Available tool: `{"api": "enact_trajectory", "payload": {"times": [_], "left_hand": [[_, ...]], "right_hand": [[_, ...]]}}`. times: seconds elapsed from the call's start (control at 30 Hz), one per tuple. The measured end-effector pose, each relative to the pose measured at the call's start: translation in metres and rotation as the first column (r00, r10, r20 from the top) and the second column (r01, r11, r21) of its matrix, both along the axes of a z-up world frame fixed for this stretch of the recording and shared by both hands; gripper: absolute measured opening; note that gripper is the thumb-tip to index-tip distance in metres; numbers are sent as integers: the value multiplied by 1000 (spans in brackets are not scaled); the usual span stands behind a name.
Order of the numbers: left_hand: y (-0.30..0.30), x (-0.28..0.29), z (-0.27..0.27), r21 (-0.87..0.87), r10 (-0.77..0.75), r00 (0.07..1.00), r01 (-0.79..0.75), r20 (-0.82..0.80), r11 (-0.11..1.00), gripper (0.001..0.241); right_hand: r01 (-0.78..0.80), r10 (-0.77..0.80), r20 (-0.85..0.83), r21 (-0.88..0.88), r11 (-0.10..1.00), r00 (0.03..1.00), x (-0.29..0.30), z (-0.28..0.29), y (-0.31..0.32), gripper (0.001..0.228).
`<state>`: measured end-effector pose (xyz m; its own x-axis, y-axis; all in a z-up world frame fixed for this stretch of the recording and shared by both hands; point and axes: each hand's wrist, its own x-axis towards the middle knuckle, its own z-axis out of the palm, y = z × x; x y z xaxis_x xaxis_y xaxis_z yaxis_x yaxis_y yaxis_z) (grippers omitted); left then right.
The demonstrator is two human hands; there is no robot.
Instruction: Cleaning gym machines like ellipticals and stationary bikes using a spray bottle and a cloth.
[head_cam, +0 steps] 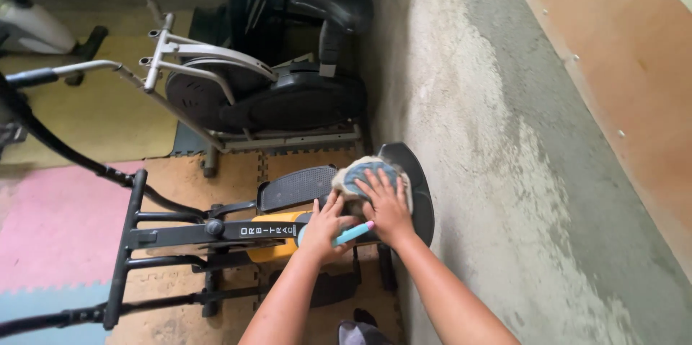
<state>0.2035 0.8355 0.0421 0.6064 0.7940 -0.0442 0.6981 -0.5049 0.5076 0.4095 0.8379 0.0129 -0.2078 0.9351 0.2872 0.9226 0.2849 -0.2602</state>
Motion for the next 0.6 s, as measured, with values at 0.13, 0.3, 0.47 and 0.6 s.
{"api": "enact_trajectory", "payload": {"times": [0.13, 0.3, 0.47, 0.6], "left_hand": [[2, -20, -26, 72, -47, 982, 34, 184, 997, 49], [-16, -49, -18, 57, -65, 984, 56, 165, 997, 29], [-37, -67, -28, -104, 140, 881, -103, 452, 989, 33], [-44, -68, -39, -69, 142, 860, -124, 491, 990, 36]], "right_hand": [[136, -135, 69, -24, 990, 988, 24, 0, -55, 59], [216, -223, -24, -174, 961, 975, 48, 7, -115, 64], [140, -41, 304, -308, 941, 952, 46, 36, -111, 86], [5, 106, 357, -296, 955, 928, 38, 38, -76, 88]]}}
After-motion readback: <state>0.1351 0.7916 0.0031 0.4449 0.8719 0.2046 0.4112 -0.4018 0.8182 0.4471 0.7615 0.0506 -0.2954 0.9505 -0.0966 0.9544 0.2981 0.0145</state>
